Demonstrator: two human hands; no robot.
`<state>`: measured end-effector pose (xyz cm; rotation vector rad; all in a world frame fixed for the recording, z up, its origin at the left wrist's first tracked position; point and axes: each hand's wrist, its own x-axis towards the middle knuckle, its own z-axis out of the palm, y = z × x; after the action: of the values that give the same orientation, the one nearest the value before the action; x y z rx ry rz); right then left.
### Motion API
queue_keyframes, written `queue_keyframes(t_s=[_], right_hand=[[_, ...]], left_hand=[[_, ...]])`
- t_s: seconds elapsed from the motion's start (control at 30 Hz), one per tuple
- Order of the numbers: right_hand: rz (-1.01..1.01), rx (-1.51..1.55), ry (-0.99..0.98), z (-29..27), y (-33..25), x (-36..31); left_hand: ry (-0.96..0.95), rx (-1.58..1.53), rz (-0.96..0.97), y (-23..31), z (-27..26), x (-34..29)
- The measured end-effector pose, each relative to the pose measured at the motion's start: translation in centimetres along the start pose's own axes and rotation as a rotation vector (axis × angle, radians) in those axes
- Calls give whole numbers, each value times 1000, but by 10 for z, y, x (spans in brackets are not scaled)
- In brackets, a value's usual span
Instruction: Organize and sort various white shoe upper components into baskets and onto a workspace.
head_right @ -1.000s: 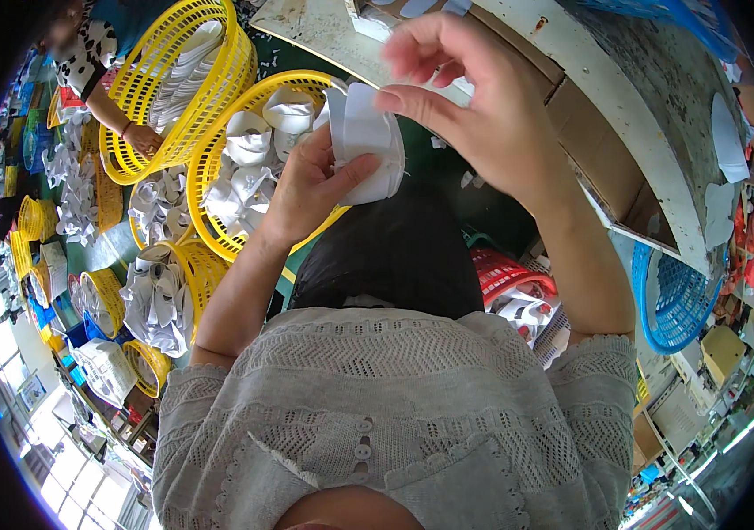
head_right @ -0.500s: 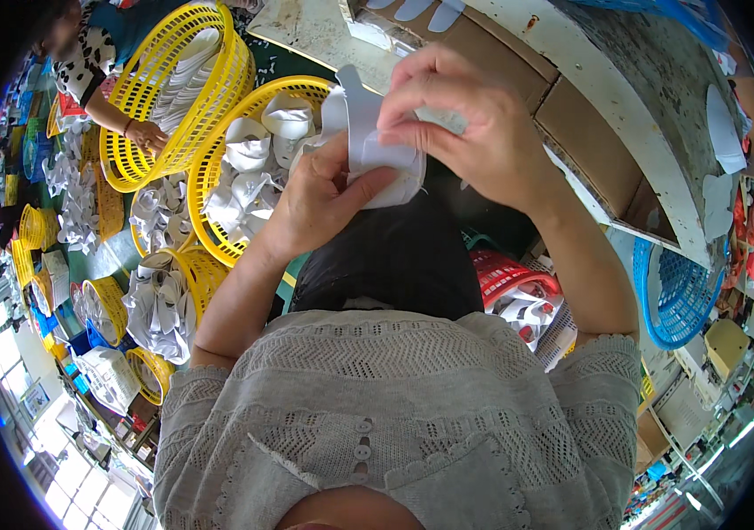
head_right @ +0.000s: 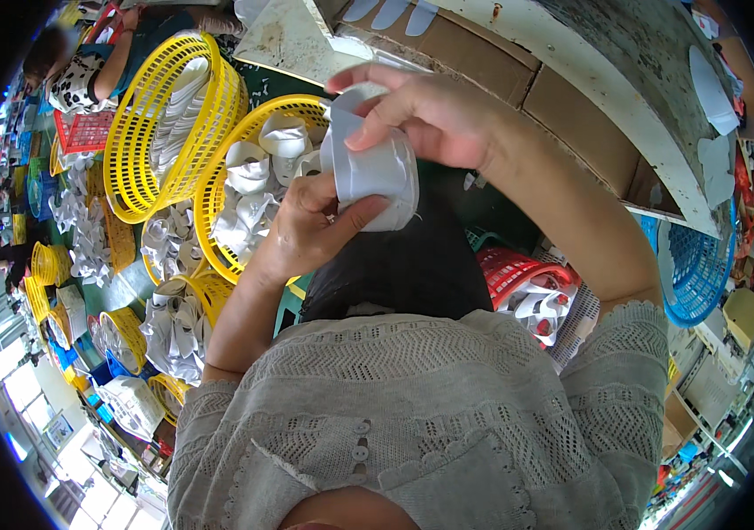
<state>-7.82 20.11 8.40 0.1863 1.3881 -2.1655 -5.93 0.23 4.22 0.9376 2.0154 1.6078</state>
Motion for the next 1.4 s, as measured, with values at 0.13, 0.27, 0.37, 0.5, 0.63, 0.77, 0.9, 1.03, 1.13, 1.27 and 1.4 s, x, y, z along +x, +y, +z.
queue_keyframes(t_s=[0.13, 0.27, 0.37, 0.5, 0.63, 0.77, 0.9, 1.03, 1.13, 1.27, 1.4], right_hand=[[152, 232, -131, -7, 18, 13], [-52, 175, 11, -12, 18, 8], [-202, -125, 151, -21, 23, 1], [-221, -281, 225, 14, 42, -9], [-307, 5, 410, 10, 46, -1], [-81, 381, 378, 2, 42, 4], [-112, 231, 423, 7, 49, 11], [-44, 132, 419, 11, 39, 3], [-420, -499, 467, 12, 66, 3], [-369, -308, 482, 6, 66, 5], [-258, 98, 336, 9, 62, 6]], left_hand=[[-49, 51, 103, 3, 3, -1], [29, -163, -50, -9, -2, -10], [56, -294, -106, -9, -9, -11], [26, -320, -130, -9, 2, -5], [13, -371, -234, -11, 4, 2], [32, -342, -155, -11, 9, 1], [5, -289, -238, -12, 9, 4], [205, -675, -284, -11, 8, 5], [265, -636, -245, -21, 6, 4], [252, -618, -226, -24, 9, 5], [312, -774, -261, -26, 7, 5]])
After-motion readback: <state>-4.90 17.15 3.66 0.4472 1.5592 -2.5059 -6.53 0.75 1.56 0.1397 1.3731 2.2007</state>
